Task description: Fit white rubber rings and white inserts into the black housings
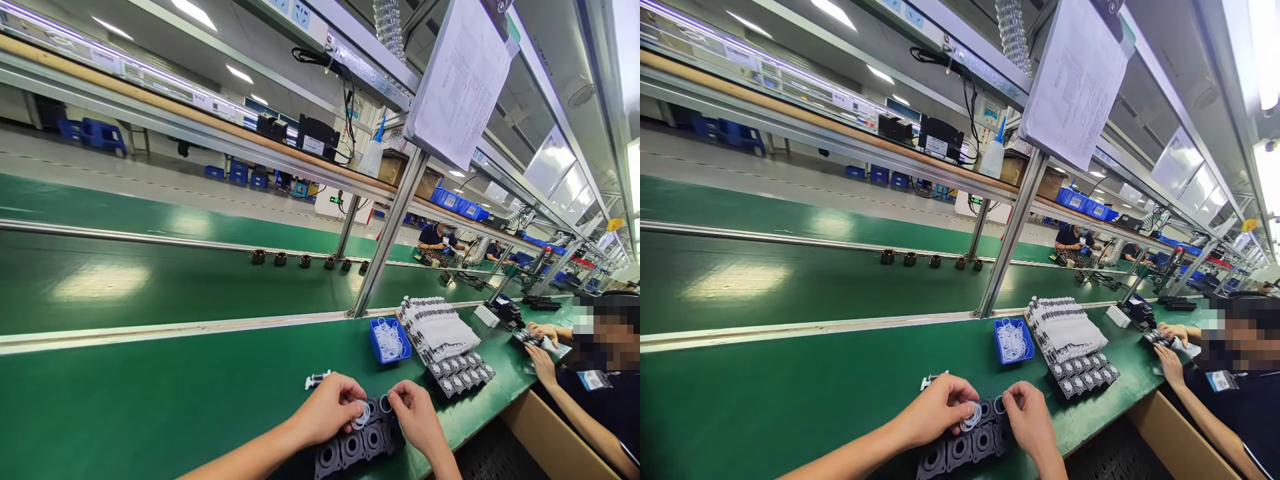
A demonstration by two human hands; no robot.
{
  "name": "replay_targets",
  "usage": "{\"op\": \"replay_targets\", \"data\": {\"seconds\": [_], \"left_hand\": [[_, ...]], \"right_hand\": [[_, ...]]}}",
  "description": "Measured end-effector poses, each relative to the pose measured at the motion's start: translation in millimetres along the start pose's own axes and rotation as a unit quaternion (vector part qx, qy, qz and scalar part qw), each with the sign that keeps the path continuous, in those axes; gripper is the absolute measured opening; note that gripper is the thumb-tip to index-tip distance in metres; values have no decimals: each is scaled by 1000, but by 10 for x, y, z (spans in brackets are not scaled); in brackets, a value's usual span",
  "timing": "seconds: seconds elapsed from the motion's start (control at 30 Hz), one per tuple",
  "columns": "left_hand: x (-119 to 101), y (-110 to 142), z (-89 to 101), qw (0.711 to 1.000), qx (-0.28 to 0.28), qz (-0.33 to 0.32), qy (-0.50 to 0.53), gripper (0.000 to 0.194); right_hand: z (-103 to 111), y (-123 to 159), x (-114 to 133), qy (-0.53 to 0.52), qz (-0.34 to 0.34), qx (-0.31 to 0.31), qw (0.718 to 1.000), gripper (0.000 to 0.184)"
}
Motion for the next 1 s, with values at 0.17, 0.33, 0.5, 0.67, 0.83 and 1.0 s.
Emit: {"op": "replay_targets", "data": {"seconds": [0.17,0.33,0.5,0.67,0.83,1.0], "left_hand": [[4,-7,44,1000,-7,0,-5,65],[-33,23,47,1000,-2,0,-6,67],[-36,23,51,1000,1,0,-12,68],[-27,10,58,1000,1,2,-13,68],[-30,28,36,1000,0,8,-16,67],[12,6,39,1000,-1,6,-16,66]], "right_hand": [[48,79,16,64,-5,-18,998,39],[-4,190,143,60,30,42,997,45],[-45,196,-15,28,9,19,999,42],[-49,211,-155,-26,27,35,999,46],[-36,230,-138,-18,56,27,998,47],[-27,262,-165,10,38,0,999,46]]}}
Point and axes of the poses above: each hand's wrist, its own y-axis away from the middle knuckle, its own z-axis out of the back of the hand, x = y × z, the point moved 4 cm from there along -y, towards the middle knuckle, and after that the axes turned 11 degrees about x, right-handed, at the moved point
